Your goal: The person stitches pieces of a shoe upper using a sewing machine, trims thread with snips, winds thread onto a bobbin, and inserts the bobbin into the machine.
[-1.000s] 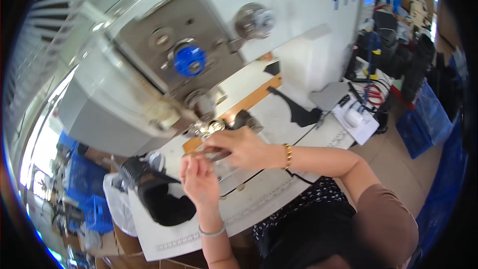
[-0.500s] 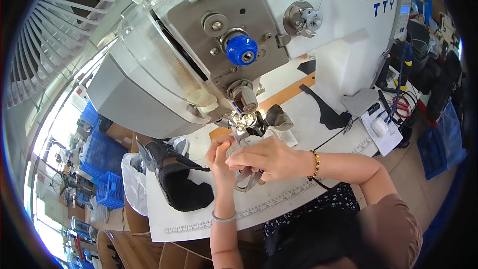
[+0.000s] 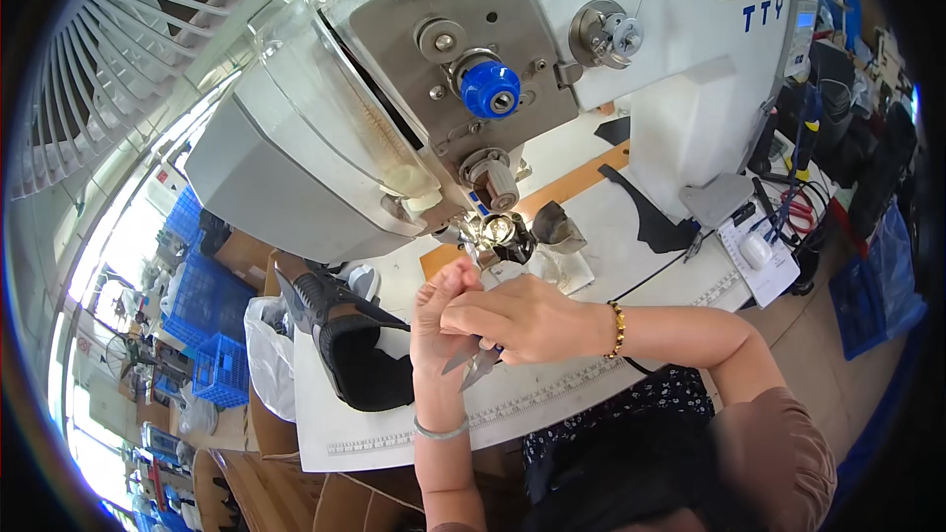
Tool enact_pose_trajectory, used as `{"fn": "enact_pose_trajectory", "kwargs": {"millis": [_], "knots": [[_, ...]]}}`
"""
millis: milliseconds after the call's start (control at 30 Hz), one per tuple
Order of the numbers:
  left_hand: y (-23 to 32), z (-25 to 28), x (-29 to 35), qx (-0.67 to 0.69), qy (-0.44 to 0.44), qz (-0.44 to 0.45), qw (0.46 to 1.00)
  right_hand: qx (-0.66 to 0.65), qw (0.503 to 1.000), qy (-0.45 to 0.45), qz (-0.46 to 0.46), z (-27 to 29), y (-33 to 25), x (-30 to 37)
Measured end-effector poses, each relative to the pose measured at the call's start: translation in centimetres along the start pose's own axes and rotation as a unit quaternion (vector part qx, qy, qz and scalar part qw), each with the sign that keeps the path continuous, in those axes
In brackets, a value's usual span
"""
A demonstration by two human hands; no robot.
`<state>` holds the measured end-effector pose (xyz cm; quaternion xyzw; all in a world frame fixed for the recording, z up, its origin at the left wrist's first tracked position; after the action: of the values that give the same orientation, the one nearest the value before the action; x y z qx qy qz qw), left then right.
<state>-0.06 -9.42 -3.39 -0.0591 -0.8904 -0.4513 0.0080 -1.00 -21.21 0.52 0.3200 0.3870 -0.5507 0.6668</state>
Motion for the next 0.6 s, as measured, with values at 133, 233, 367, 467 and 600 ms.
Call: {"fn": "enact_pose_trajectory", "kwargs": {"millis": [133,233,367,467,600], "knots": [[1.8,-1.6,2.2,0.135,-0.042,-0.087,0.986,-0.004,0.999,-0.036,0.027,-0.6,-1.1,-1.2],[2.8,-0.8,3.2,0.155,-0.092,-0.115,0.977,-0.001,0.995,0.042,0.09,-0.6,-2.1,-2.2],[4.2,-0.3,5.6,0.237,-0.243,-0.217,0.915,-0.033,0.994,0.04,0.095,-1.0,-2.7,-2.2],[5.3,1.2,6.2,0.253,-0.243,-0.238,0.906,-0.076,0.996,0.034,-0.022,-0.4,-2.2,-2.1],[5.2,0.4,6.6,0.264,-0.302,-0.237,0.885,0.044,0.989,-0.023,-0.141,-1.2,0.8,-1.1]]}}
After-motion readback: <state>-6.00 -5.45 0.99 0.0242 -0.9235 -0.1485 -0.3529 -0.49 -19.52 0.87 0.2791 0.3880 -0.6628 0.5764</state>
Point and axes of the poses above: each hand's wrist, its own x-axis away from the middle knuckle, its own z-axis out of the back of the hand, y = z × x, the point moved 5 cm from there along -x, towards the middle knuckle, and after that the axes turned 13 degrees about z, right-handed, at the moved point
